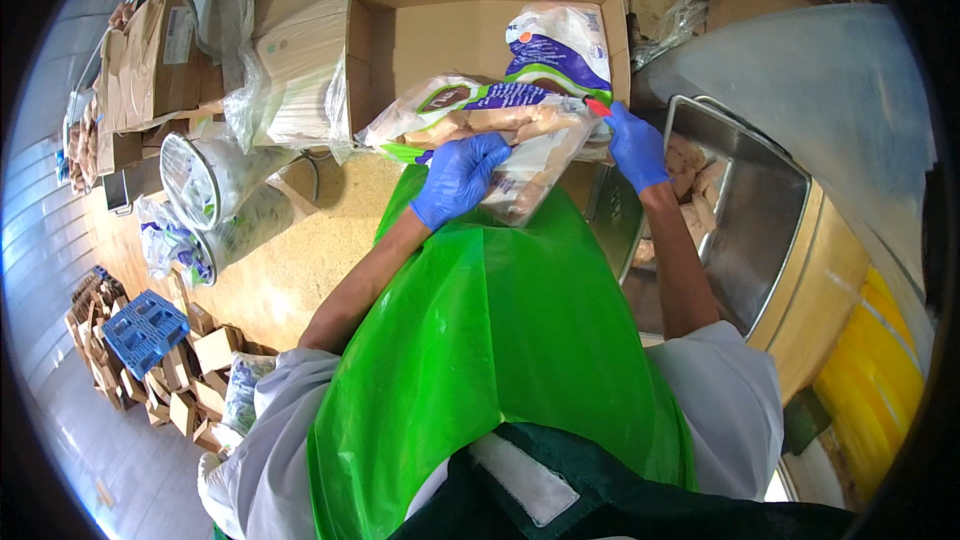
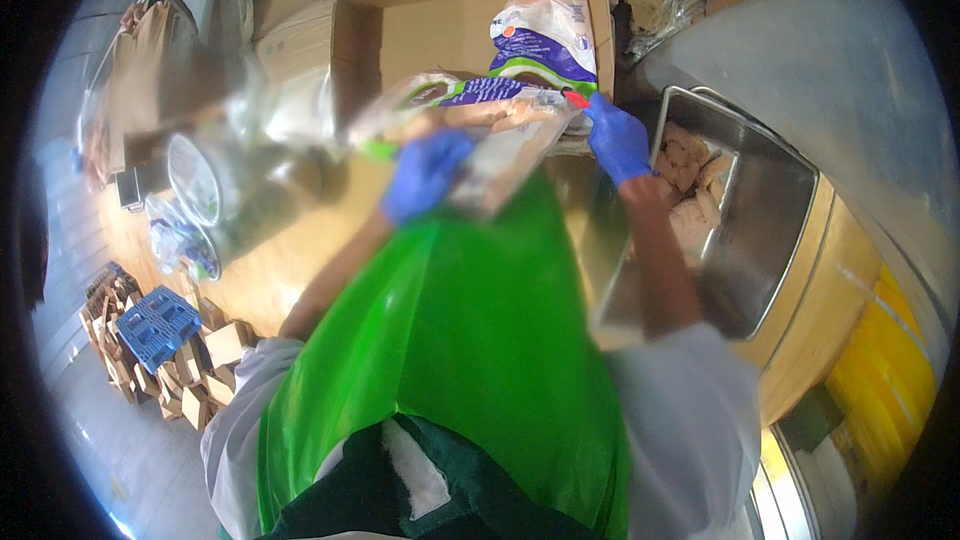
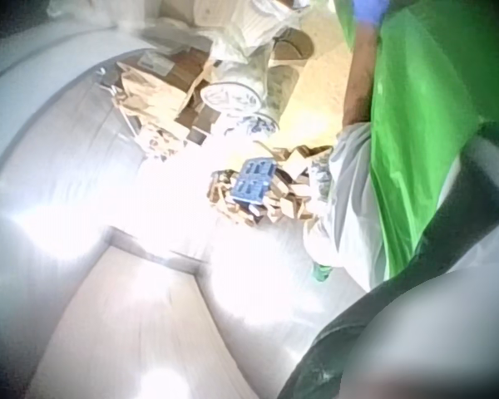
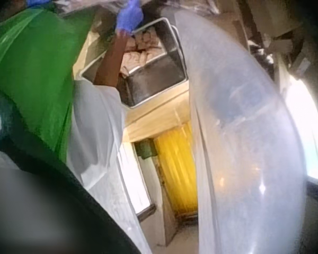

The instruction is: The person opens multiple sealed plastic bags of frozen chicken pieces using a red utility knife and pours the contents into a large metal tray. The person repeats this process for several bags, discarding the empty packaging into a nearby bin.

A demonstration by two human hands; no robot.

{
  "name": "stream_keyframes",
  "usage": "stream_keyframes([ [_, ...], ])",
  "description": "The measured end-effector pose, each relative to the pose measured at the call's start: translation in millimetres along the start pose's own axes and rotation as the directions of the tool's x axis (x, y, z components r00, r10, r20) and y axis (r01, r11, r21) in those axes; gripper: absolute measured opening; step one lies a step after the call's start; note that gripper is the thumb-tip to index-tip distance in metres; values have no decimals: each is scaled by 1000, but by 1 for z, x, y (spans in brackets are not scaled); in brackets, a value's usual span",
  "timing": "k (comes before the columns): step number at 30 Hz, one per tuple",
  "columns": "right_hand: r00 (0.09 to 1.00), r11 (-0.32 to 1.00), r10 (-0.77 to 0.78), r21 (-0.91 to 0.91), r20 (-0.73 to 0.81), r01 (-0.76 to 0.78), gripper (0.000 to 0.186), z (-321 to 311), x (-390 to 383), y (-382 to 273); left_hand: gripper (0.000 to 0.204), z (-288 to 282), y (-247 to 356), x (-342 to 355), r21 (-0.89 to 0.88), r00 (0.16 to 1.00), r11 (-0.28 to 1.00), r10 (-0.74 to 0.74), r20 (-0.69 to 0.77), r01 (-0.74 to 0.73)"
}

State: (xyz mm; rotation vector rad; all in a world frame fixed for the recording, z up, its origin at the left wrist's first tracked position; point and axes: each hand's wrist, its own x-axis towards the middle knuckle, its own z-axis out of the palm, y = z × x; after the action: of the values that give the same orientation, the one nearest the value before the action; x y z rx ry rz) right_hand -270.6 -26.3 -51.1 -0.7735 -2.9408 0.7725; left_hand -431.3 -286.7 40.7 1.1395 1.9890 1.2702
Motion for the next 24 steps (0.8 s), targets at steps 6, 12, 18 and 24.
stream_keyframes([
  [6,972,919,234,-325,-8,-224,20,-3,39,35,13,-36,5,-16,79,999,997,11,-48,-7],
  [12,996,958,-71,282,53,53,26,-75,50,-92,15,-52,16,-32,-88,978,975,-207,-6,206],
  [18,457,415,-861,-211,224,885,29,-68,29,-159,19,-57,7,-27,-116,992,985,-128,-20,125],
  [24,432,388,-871,-211,234,897,14,-58,87,-152,20,-70,13,-10,-112,993,989,-103,-52,96],
])
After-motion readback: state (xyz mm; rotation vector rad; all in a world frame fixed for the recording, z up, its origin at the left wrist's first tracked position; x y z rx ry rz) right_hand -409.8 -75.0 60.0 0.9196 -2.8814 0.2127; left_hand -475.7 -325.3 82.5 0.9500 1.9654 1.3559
